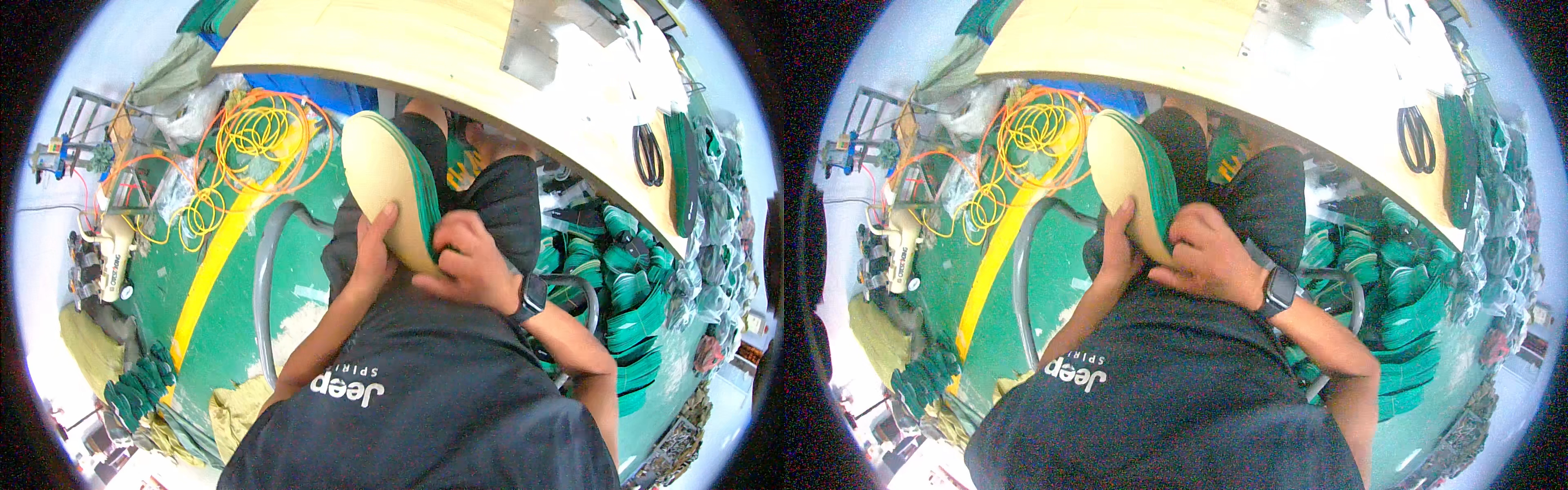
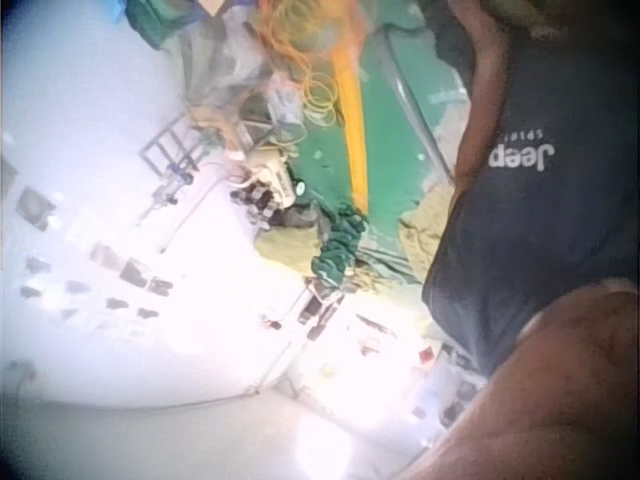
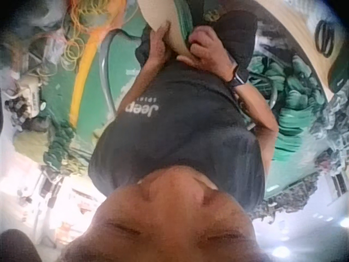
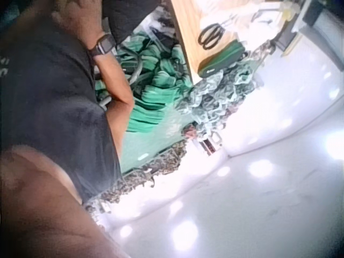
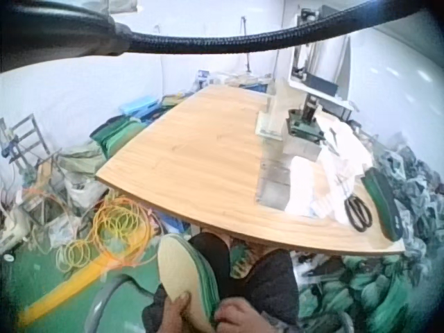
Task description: The person picks up stacks of green shoe insoles, cuts small circular labels from a plastic sheet using shears, and applies the labels to the top insole of each stack before securing them with a rubber band.
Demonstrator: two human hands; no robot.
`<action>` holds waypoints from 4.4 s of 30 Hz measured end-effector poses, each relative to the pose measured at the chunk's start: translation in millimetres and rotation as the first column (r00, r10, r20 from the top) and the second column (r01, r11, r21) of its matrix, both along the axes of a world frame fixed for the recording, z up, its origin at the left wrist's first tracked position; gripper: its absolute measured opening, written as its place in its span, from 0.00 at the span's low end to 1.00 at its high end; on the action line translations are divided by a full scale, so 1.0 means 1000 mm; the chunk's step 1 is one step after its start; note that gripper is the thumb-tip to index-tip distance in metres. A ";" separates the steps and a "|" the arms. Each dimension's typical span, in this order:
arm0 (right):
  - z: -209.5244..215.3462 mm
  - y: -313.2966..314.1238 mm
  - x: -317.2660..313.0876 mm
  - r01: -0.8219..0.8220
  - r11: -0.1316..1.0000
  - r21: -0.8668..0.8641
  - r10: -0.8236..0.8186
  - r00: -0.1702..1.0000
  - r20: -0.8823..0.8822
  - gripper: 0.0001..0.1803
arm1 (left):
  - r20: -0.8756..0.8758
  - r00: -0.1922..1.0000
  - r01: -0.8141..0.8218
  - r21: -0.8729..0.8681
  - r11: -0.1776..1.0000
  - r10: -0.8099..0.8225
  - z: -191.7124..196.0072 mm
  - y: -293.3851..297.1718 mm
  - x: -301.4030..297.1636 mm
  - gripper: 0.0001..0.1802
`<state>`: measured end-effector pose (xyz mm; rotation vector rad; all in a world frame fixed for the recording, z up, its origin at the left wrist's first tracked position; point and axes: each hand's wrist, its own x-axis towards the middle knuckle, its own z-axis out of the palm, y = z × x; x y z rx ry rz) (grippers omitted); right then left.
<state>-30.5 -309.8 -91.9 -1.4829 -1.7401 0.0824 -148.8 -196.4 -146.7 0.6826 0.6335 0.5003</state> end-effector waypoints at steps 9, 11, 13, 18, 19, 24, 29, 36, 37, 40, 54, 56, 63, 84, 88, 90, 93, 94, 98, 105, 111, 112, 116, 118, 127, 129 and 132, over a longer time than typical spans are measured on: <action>0.068 -0.048 0.004 -0.438 0.736 -0.516 0.251 0.885 -0.393 0.10 | 0.373 0.822 -0.467 0.012 0.884 0.430 0.100 0.061 0.008 0.30; 0.074 -0.061 0.014 -0.460 0.712 -0.531 -0.022 0.741 -0.671 0.11 | 0.715 0.685 -0.211 0.015 0.977 0.137 0.111 0.088 0.009 0.27; 0.097 -0.064 0.024 -0.375 0.803 -0.464 -0.367 0.303 -0.880 0.18 | 0.602 0.736 -0.314 -0.102 0.944 0.310 0.113 0.082 0.024 0.24; 0.079 -0.006 0.054 -0.099 0.995 -0.033 0.006 0.371 -0.929 0.29 | 0.897 0.179 0.305 0.341 0.889 -0.405 0.016 0.052 0.069 0.29; 0.076 0.000 0.061 -0.163 0.985 -0.061 0.031 0.511 -0.859 0.32 | 0.869 0.135 0.447 0.375 0.812 -0.476 0.024 0.042 0.077 0.26; 0.083 0.022 0.064 -0.578 0.753 -0.313 -0.186 0.269 -0.945 0.41 | 0.069 0.742 0.629 0.271 0.728 -0.667 -0.035 0.043 0.016 0.28; 0.156 0.039 0.067 -0.325 0.945 -0.040 0.163 0.572 -0.804 0.36 | -0.102 0.952 0.304 0.420 0.855 -0.288 0.012 0.094 0.051 0.37; 0.177 0.080 0.125 0.225 0.963 -0.149 -0.201 0.967 0.157 0.30 | 0.506 0.859 -0.426 0.789 0.442 -0.074 0.145 0.178 0.116 0.49; 0.157 0.083 0.134 0.285 0.929 -0.235 -0.226 0.942 0.249 0.31 | 0.386 0.901 -0.294 0.879 0.376 -0.197 0.148 0.176 0.125 0.51; 0.139 0.089 0.145 0.329 0.885 -0.330 -0.256 0.935 0.245 0.32 | -0.195 0.960 0.193 0.981 -0.027 -0.200 0.151 0.171 0.137 0.52; 0.122 0.036 0.172 0.432 0.882 -0.187 -0.431 0.901 0.048 0.41 | -0.434 0.900 0.427 0.898 -0.106 -0.052 0.180 0.188 0.135 0.39; 0.116 0.025 0.183 0.380 0.872 -0.308 -0.388 0.921 0.041 0.45 | -0.448 0.893 0.444 0.893 -0.078 -0.044 0.178 0.192 0.133 0.40; 0.112 0.041 0.169 0.434 0.890 -0.143 -0.447 0.891 -0.076 0.42 | -0.302 0.952 0.286 0.934 -0.213 -0.046 0.172 0.184 0.137 0.39; 0.099 0.039 0.178 0.490 0.855 -0.171 -0.487 0.871 0.061 0.33 | -0.274 0.950 0.269 0.962 -0.052 -0.151 0.156 0.202 0.119 0.33; 0.100 0.031 0.182 0.437 0.869 -0.230 -0.434 0.898 0.069 0.35 | -0.249 0.962 0.247 0.969 -0.026 -0.116 0.155 0.201 0.116 0.35; 0.091 0.031 0.179 0.445 0.877 -0.183 -0.430 0.895 0.117 0.36 | -0.226 0.968 0.225 0.974 -0.016 -0.112 0.151 0.201 0.119 0.35; 0.099 0.031 0.175 0.446 0.866 -0.224 -0.463 0.886 -0.027 0.33 | -0.263 0.960 0.265 0.964 0.016 -0.099 0.149 0.204 0.122 0.36; 0.101 0.029 0.176 0.445 0.859 -0.251 -0.492 0.853 -0.172 0.32 | -0.253 0.962 0.260 0.964 0.062 -0.099 0.152 0.203 0.127 0.36; 0.111 0.022 0.174 0.464 0.823 -0.329 -0.568 0.633 -0.526 0.23 | -0.239 0.944 0.320 0.831 0.455 -0.228 0.163 0.197 0.137 0.24; 0.102 0.012 0.179 0.654 0.722 -0.227 -0.692 0.685 -0.228 0.33 | -0.205 0.973 0.200 0.978 0.055 0.110 0.129 0.208 0.162 0.20; 0.101 -0.001 0.183 0.516 0.815 -0.262 -0.542 0.839 -0.036 0.48 | -0.246 0.923 0.308 0.933 0.186 -0.297 0.123 0.209 0.150 0.33; 0.098 0.001 0.184 0.511 0.823 -0.248 -0.529 0.849 -0.008 0.47 | -0.249 0.920 0.324 0.919 0.227 -0.304 0.125 0.209 0.151 0.33; 0.098 0.005 0.182 0.524 0.827 -0.204 -0.532 0.847 0.020 0.42 | -0.233 0.906 0.342 0.895 0.287 -0.352 0.127 0.207 0.150 0.40; 0.097 0.004 0.183 0.525 0.828 -0.198 -0.529 0.848 0.038 0.41 | -0.236 0.899 0.345 0.901 0.264 -0.370 0.127 0.209 0.151 0.45; 0.098 0.004 0.175 0.579 0.801 -0.153 -0.583 0.812 0.019 0.39 | -0.296 0.868 0.403 0.889 0.219 -0.399 0.135 0.214 0.151 0.50; 0.095 0.002 0.176 0.581 0.800 -0.152 -0.583 0.812 0.037 0.39 | -0.326 0.861 0.432 0.874 0.222 -0.392 0.134 0.216 0.150 0.50; 0.090 0.001 0.179 0.571 0.807 -0.151 -0.573 0.819 0.036 0.39 | -0.360 0.861 0.435 0.888 0.152 -0.359 0.133 0.221 0.149 0.50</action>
